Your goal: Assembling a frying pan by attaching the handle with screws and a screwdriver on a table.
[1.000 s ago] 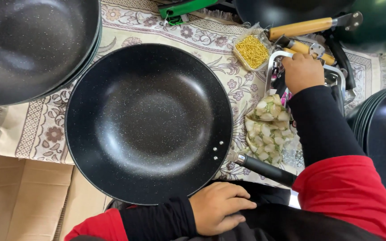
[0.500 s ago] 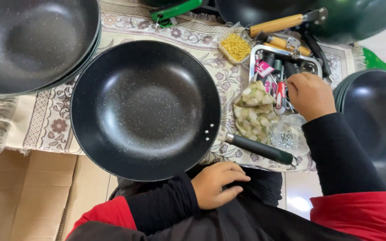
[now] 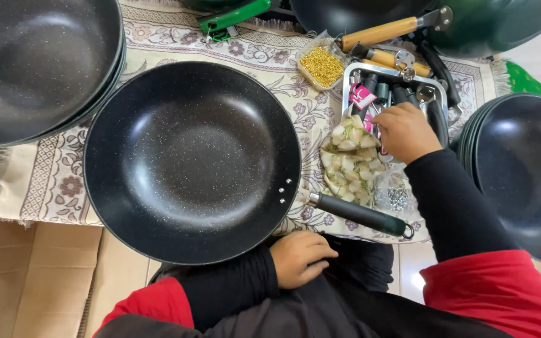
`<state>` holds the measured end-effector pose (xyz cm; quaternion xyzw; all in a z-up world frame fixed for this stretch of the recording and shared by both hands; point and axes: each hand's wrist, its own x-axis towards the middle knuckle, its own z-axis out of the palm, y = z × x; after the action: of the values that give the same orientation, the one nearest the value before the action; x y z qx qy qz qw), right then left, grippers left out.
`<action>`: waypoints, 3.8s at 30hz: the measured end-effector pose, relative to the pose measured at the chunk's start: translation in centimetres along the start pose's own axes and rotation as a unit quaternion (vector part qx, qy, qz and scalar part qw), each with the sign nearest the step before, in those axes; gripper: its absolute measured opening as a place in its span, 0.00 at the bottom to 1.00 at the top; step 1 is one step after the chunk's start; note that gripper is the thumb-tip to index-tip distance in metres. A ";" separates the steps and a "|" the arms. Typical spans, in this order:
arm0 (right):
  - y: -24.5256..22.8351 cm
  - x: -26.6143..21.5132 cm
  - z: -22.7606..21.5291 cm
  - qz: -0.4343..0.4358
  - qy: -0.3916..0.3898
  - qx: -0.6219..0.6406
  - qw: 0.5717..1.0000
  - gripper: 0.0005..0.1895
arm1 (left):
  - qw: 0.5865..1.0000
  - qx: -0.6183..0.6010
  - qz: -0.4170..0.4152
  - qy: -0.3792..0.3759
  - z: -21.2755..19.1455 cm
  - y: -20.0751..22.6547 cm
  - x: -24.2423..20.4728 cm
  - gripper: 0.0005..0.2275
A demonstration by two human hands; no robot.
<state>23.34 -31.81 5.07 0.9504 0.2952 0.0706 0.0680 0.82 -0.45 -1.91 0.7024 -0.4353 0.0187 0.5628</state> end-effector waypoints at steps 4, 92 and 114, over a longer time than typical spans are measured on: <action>0.1 1.3 2.4 0.020 -0.078 0.022 0.996 0.20 | 0.999 0.048 0.021 0.013 0.3 -3.1 0.2 0.08; -27.6 -18.9 -2.1 0.178 0.202 0.603 0.751 0.02 | 0.950 -0.186 -0.114 0.224 1.1 3.1 -1.9 0.03; -5.6 6.5 -5.9 0.214 -0.057 0.250 0.943 0.09 | 0.983 0.095 0.077 0.137 -12.0 8.8 2.0 0.02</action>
<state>24.54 -23.05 10.50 0.9800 0.0890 -0.0471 -0.1714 2.09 8.11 10.31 0.7079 -0.4026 0.1993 0.5451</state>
